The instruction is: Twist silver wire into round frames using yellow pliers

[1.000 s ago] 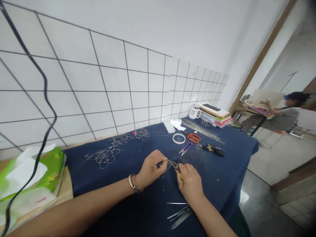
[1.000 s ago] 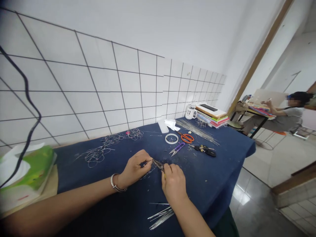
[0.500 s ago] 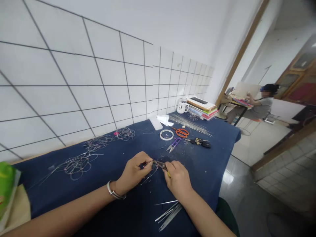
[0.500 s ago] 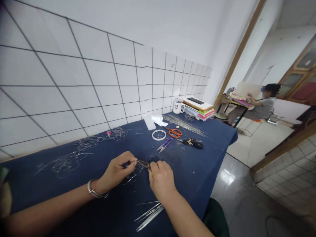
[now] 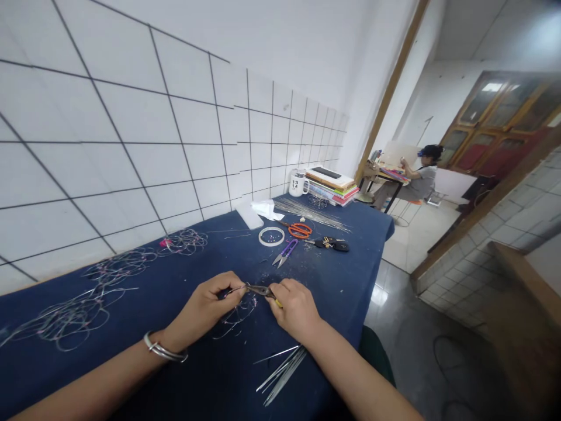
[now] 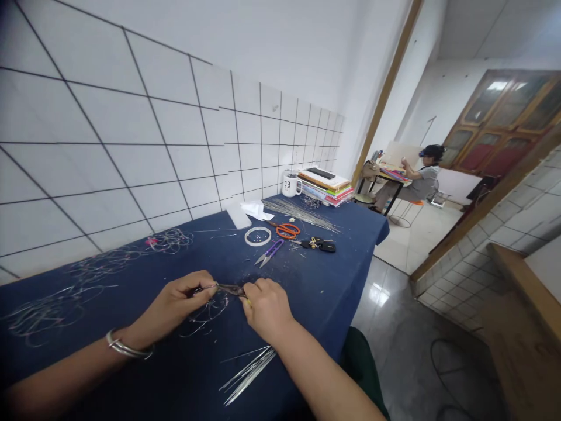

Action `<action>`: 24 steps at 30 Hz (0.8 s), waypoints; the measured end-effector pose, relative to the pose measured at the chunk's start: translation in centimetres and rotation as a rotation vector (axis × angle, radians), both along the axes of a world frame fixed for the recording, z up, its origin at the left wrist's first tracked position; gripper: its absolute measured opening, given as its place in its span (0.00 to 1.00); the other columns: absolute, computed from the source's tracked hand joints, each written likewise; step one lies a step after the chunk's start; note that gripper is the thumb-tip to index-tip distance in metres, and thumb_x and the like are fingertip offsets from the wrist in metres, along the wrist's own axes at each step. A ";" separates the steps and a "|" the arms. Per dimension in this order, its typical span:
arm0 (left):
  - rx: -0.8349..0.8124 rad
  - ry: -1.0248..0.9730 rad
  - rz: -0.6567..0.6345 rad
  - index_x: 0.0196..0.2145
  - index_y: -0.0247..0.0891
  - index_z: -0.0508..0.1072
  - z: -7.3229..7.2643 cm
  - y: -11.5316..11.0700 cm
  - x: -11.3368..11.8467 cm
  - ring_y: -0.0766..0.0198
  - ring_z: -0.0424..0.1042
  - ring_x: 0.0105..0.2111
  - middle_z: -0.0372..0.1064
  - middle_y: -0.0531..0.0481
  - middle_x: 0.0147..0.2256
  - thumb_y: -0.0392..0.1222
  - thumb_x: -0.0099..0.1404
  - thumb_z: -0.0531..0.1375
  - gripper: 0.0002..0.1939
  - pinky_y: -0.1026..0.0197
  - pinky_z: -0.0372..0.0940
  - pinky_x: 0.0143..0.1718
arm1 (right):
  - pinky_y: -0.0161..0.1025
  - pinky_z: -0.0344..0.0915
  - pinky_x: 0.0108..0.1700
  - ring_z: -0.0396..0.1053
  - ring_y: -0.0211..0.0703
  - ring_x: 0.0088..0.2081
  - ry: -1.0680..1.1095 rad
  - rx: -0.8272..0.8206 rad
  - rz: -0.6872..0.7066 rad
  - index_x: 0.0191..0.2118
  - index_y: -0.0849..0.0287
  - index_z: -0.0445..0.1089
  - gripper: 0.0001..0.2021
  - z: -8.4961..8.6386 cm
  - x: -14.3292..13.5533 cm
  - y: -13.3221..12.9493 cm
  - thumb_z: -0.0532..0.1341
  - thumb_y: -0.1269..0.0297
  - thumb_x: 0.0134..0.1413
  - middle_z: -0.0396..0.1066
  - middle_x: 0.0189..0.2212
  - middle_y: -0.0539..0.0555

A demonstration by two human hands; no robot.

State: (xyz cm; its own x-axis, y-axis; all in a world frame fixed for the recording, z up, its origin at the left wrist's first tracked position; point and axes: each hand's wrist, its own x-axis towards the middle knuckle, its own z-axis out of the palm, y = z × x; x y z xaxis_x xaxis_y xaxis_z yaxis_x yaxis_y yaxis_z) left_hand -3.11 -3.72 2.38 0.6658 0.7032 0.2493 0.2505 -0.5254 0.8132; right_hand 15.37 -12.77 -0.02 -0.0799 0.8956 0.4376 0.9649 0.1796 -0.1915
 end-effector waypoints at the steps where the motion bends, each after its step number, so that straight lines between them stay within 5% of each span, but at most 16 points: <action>1: -0.015 0.001 -0.017 0.26 0.35 0.68 0.0 0.1 0.0 0.69 0.58 0.25 0.59 0.53 0.25 0.44 0.60 0.53 0.11 0.67 0.55 0.28 | 0.34 0.58 0.37 0.62 0.38 0.32 0.002 0.004 0.003 0.37 0.57 0.66 0.07 0.0 0.1 0.0 0.54 0.63 0.55 0.65 0.29 0.52; 15: -0.388 -0.224 -0.128 0.27 0.31 0.69 0.4 0.4 0.1 0.72 0.56 0.25 0.60 0.53 0.24 0.45 0.57 0.57 0.12 0.67 0.54 0.29 | 0.34 0.59 0.34 0.62 0.38 0.30 0.289 -0.020 0.176 0.37 0.59 0.67 0.08 -0.4 0.9 0.5 0.53 0.64 0.56 0.64 0.27 0.52; 24: -0.333 -0.288 -0.146 0.30 0.31 0.71 0.7 -0.1 -0.2 0.72 0.58 0.27 0.62 0.52 0.27 0.43 0.58 0.56 0.10 0.67 0.55 0.31 | 0.33 0.59 0.33 0.63 0.37 0.29 0.360 0.017 0.211 0.37 0.59 0.67 0.08 -0.4 0.7 0.6 0.54 0.63 0.55 0.63 0.25 0.51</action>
